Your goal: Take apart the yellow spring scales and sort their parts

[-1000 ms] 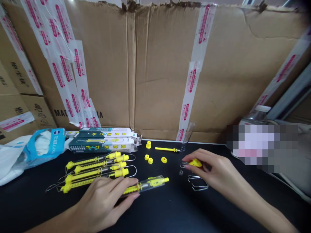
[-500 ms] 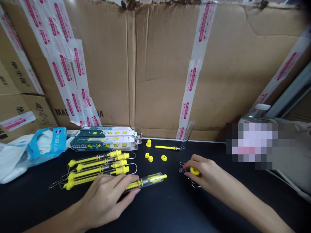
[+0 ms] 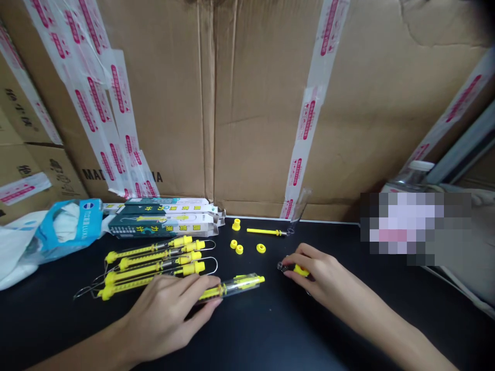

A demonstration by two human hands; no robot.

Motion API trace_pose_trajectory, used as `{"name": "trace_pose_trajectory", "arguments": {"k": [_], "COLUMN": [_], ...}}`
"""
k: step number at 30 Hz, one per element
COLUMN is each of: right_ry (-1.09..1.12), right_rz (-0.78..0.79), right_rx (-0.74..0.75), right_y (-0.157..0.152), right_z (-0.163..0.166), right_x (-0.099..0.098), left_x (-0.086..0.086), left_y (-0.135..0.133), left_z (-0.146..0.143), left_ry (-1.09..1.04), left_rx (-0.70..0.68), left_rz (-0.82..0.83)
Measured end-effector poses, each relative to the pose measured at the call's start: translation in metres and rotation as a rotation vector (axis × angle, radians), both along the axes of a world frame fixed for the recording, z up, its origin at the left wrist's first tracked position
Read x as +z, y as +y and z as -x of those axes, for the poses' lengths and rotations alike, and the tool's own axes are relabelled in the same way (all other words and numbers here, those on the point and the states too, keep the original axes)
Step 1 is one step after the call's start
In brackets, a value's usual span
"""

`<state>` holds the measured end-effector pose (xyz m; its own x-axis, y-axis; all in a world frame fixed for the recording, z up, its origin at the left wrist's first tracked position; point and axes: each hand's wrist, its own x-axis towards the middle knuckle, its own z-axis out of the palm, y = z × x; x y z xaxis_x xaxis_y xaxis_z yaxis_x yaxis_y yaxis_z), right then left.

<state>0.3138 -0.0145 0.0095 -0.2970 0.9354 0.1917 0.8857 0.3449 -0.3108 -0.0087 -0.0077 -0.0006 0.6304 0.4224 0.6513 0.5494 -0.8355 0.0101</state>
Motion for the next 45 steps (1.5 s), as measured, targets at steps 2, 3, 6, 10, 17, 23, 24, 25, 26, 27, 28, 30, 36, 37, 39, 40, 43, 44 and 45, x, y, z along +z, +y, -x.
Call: {"name": "trace_pose_trajectory", "arguments": {"k": [2, 3, 6, 10, 17, 23, 24, 25, 26, 27, 28, 30, 36, 37, 39, 40, 43, 44, 45], "right_ry": [-0.002, -0.001, 0.009, 0.045, 0.178, 0.494, 0.515, 0.519, 0.511, 0.498, 0.485, 0.451, 0.278, 0.249, 0.205, 0.192, 0.194, 0.207, 0.226], "right_rz": [0.015, 0.019, 0.022, 0.005, -0.078, -0.093, -0.061, -0.034, -0.017, -0.013, -0.018, -0.033, -0.067, -0.072, -0.077, -0.078, -0.089, -0.097, -0.106], "right_rx": [-0.007, -0.012, -0.029, -0.042, -0.148, -0.116, -0.084, -0.058, -0.041, -0.039, -0.049, -0.067, 0.039, 0.060, 0.097, 0.113, 0.146, 0.152, 0.154], "right_y": [0.000, 0.000, -0.001, 0.002, 0.006, 0.002, 0.004, 0.009, 0.014, 0.021, 0.028, 0.044, 0.078, 0.082, 0.087, 0.089, 0.091, 0.091, 0.089], "right_z": [0.000, 0.000, 0.001, 0.001, -0.003, 0.003, 0.006, 0.009, 0.013, 0.016, 0.020, 0.028, 0.051, 0.055, 0.061, 0.064, 0.071, 0.072, 0.073], "right_x": [0.000, 0.001, 0.002, 0.002, 0.015, 0.026, 0.025, 0.023, 0.021, 0.019, 0.017, 0.016, 0.019, 0.019, 0.014, 0.012, 0.006, 0.006, 0.007], "left_x": [-0.001, -0.001, -0.001, 0.001, -0.001, -0.001, -0.001, 0.000, 0.000, 0.001, 0.001, 0.001, 0.000, 0.000, 0.000, 0.000, 0.001, 0.000, 0.000], "left_y": [0.000, -0.001, -0.001, -0.001, -0.002, -0.001, -0.001, -0.001, -0.001, -0.001, -0.001, -0.001, 0.000, 0.000, 0.000, 0.000, -0.001, -0.001, -0.002], "left_z": [0.001, 0.001, 0.002, 0.000, 0.000, -0.001, -0.001, -0.001, -0.001, -0.001, -0.001, -0.001, -0.001, -0.001, -0.002, -0.002, -0.002, -0.002, -0.002], "left_ry": [0.005, 0.005, 0.004, 0.006, 0.002, -0.014, -0.010, -0.002, 0.005, 0.012, 0.018, 0.024, 0.002, -0.002, -0.001, 0.004, 0.021, 0.023, 0.022], "left_rx": [0.008, 0.010, 0.009, -0.005, -0.001, 0.004, 0.006, 0.007, 0.006, 0.006, 0.007, 0.011, -0.003, -0.003, 0.001, 0.003, 0.014, 0.014, 0.016], "left_rz": [0.001, 0.003, 0.009, 0.004, -0.005, 0.007, 0.002, -0.004, -0.010, -0.012, -0.012, -0.007, 0.031, 0.032, 0.029, 0.027, 0.033, 0.038, 0.041]}}
